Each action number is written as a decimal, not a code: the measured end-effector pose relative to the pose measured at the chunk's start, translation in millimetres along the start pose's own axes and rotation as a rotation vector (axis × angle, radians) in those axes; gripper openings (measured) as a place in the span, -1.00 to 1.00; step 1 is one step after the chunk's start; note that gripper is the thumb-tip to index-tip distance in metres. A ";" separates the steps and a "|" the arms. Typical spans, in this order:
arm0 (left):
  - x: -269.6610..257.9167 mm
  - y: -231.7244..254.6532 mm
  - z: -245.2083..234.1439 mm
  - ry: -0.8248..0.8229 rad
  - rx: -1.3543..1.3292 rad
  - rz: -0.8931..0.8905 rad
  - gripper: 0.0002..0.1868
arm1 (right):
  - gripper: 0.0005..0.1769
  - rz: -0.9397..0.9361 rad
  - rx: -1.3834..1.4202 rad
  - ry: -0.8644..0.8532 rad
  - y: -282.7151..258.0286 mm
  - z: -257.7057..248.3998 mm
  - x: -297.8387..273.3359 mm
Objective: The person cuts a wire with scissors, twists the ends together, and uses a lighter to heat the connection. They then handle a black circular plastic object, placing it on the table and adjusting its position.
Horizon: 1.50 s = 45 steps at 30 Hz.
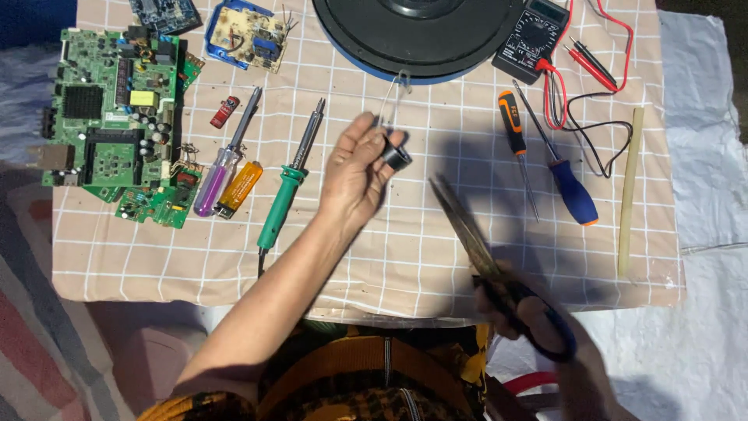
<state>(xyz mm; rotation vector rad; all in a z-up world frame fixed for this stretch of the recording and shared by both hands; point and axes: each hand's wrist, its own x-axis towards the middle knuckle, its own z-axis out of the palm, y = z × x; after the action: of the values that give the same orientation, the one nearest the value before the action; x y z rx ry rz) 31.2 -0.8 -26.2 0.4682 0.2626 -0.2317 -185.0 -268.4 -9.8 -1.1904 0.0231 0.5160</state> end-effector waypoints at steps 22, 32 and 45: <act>-32.9 76.6 -26.0 -0.177 1.211 -0.072 -0.83 | -0.23 -0.069 -0.041 -0.048 1.2 117.3 31.2; -36.3 88.8 -29.7 -0.054 1.072 -0.180 -0.90 | -0.16 -0.072 -0.040 0.023 56.3 120.6 18.5; -34.3 80.4 -37.7 0.000 0.939 -0.176 -0.88 | 0.03 0.078 0.369 -0.094 99.9 119.2 40.4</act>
<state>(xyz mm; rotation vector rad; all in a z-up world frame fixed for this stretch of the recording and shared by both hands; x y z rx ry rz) 14.0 92.2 -15.2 1.3769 0.1825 -0.5298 -218.5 -120.6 -63.1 -0.8066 0.0814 0.6070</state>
